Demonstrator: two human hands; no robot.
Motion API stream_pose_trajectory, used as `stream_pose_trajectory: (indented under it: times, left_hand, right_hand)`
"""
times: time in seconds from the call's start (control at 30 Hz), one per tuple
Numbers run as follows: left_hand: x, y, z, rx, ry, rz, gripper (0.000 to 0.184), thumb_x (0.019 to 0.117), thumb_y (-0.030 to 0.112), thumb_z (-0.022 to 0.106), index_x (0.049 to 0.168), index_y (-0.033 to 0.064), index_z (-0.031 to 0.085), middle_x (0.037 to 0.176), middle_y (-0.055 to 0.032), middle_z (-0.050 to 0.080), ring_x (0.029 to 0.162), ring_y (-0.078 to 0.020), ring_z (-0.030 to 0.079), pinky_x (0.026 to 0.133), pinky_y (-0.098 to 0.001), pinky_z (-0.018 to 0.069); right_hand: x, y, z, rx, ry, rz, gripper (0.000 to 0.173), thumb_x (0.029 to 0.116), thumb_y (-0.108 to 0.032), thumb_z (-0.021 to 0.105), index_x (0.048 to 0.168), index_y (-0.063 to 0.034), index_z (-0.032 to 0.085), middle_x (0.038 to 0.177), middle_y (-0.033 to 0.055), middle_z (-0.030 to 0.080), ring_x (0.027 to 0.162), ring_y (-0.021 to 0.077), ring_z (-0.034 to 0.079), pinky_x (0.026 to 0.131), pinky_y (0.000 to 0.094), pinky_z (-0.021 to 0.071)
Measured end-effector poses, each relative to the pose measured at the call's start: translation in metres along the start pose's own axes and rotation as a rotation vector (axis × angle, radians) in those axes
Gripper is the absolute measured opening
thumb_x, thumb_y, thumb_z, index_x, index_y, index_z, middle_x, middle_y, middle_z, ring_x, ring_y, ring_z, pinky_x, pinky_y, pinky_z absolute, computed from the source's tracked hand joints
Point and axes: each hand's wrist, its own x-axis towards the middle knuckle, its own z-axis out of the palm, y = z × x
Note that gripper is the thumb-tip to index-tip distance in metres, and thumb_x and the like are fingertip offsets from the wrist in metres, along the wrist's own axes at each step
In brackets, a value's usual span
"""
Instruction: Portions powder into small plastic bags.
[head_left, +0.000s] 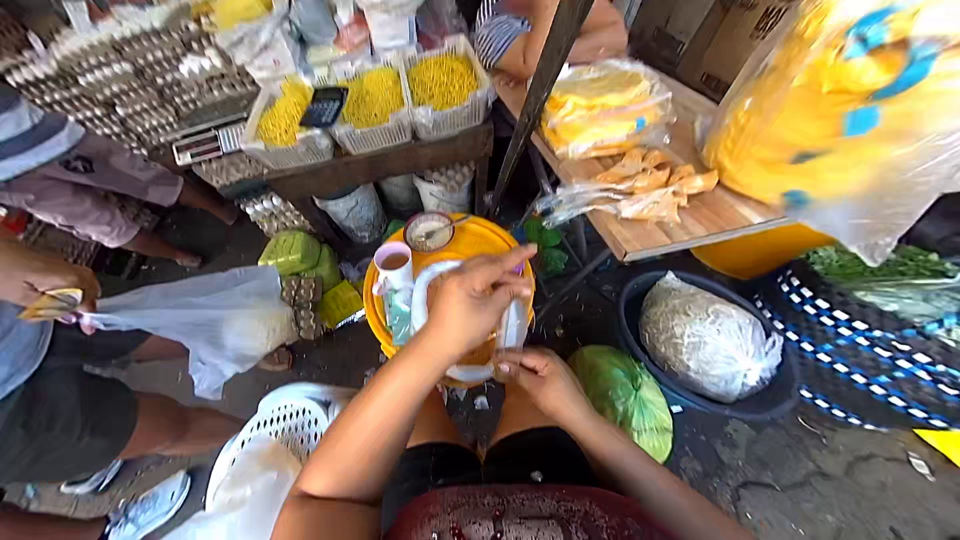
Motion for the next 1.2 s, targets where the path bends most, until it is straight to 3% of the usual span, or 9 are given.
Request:
stream_pose_trajectory:
  times: [0.13, 0.27, 0.47, 0.6, 0.73, 0.87, 0.93, 1.0, 1.2]
  left_hand:
    - [-0.001, 0.012, 0.004, 0.035, -0.092, 0.043, 0.035, 0.093, 0.011, 0.073, 0.124, -0.0028, 0.07, 0.101, -0.0112, 0.073, 0.082, -0.007, 0.066, 0.08, -0.0217, 0.0553]
    - [-0.005, 0.022, 0.002, 0.054, -0.313, 0.084, 0.028, 0.0991, 0.002, 0.061, 0.126, -0.002, 0.068, 0.107, -0.0128, 0.075, 0.101, -0.0157, 0.071, 0.097, -0.0311, 0.0555]
    - [-0.01, 0.022, -0.001, 0.028, -0.269, 0.138, 0.028, 0.0923, 0.008, 0.073, 0.118, -0.0014, 0.071, 0.097, -0.0098, 0.074, 0.096, -0.0158, 0.068, 0.094, -0.0301, 0.0533]
    - [-0.013, 0.02, -0.007, 0.079, -0.26, 0.179, 0.018, 0.0968, -0.001, 0.06, 0.105, -0.0014, 0.076, 0.1, -0.0114, 0.076, 0.102, -0.0183, 0.07, 0.099, -0.0315, 0.0525]
    - [-0.012, 0.024, -0.009, 0.026, -0.121, 0.191, 0.01, 0.0943, 0.008, 0.071, 0.095, -0.0006, 0.076, 0.091, -0.0082, 0.074, 0.092, -0.0116, 0.068, 0.089, -0.0259, 0.0535]
    - [-0.002, 0.021, 0.0, -0.232, -0.468, 0.001, 0.013, 0.0953, 0.005, 0.067, 0.1, -0.0035, 0.075, 0.099, -0.0105, 0.073, 0.098, -0.0106, 0.067, 0.091, -0.0274, 0.0529]
    - [0.0, 0.015, 0.005, -0.477, -0.592, -0.005, 0.008, 0.09, 0.001, 0.07, 0.094, -0.0038, 0.074, 0.092, -0.004, 0.071, 0.087, -0.002, 0.064, 0.079, -0.0187, 0.0526]
    - [-0.008, 0.006, 0.013, -0.573, -0.571, 0.005, 0.006, 0.0893, 0.002, 0.071, 0.091, -0.0035, 0.072, 0.086, -0.0003, 0.068, 0.08, 0.0017, 0.061, 0.072, -0.0158, 0.0501]
    - [-0.027, 0.01, 0.024, -0.53, -0.439, -0.076, 0.011, 0.1029, 0.002, 0.052, 0.109, -0.0061, 0.058, 0.103, -0.0088, 0.071, 0.094, -0.0072, 0.067, 0.087, -0.027, 0.0552]
  right_hand:
    - [-0.001, 0.001, -0.007, 0.043, -0.057, -0.066, 0.027, 0.0935, -0.011, 0.069, 0.117, 0.0006, 0.073, 0.116, 0.009, 0.073, 0.108, 0.0074, 0.068, 0.097, 0.0262, 0.0548]
    - [-0.005, -0.004, -0.013, 0.084, 0.061, -0.208, 0.031, 0.0929, -0.015, 0.071, 0.122, -0.0051, 0.069, 0.11, -0.0002, 0.075, 0.102, 0.0058, 0.071, 0.091, 0.0266, 0.0594]
    - [-0.006, -0.013, -0.018, 0.075, 0.254, -0.365, 0.004, 0.0885, -0.021, 0.076, 0.092, -0.0186, 0.076, 0.1, -0.0079, 0.073, 0.094, 0.0005, 0.067, 0.084, 0.0189, 0.0576]
    - [-0.002, -0.025, -0.02, -0.012, 0.215, -0.377, 0.014, 0.0942, -0.014, 0.066, 0.1, -0.0082, 0.077, 0.102, -0.0032, 0.075, 0.098, -0.0015, 0.068, 0.09, 0.0172, 0.0557]
    - [-0.003, -0.009, -0.018, -0.081, 0.127, -0.335, 0.022, 0.0947, -0.03, 0.07, 0.11, -0.0156, 0.077, 0.104, -0.006, 0.077, 0.096, 0.0035, 0.071, 0.086, 0.0289, 0.0606]
    - [-0.014, -0.007, -0.018, 0.022, 0.137, -0.37, 0.017, 0.0915, -0.02, 0.072, 0.107, -0.0136, 0.078, 0.103, -0.005, 0.077, 0.098, 0.0041, 0.072, 0.089, 0.0256, 0.0598]
    - [-0.021, -0.009, -0.024, 0.034, 0.149, -0.368, 0.014, 0.0902, -0.021, 0.074, 0.102, -0.0154, 0.079, 0.101, -0.0062, 0.078, 0.097, 0.0018, 0.071, 0.088, 0.0228, 0.0592]
    - [-0.03, -0.01, -0.032, 0.009, 0.097, -0.391, 0.013, 0.0911, -0.02, 0.074, 0.103, -0.0173, 0.079, 0.102, -0.0068, 0.078, 0.097, 0.0013, 0.072, 0.088, 0.0213, 0.0596]
    - [-0.039, -0.002, -0.037, -0.048, 0.031, -0.338, 0.013, 0.0921, -0.013, 0.071, 0.103, -0.0112, 0.079, 0.102, -0.0023, 0.078, 0.098, 0.0053, 0.073, 0.091, 0.0248, 0.0597]
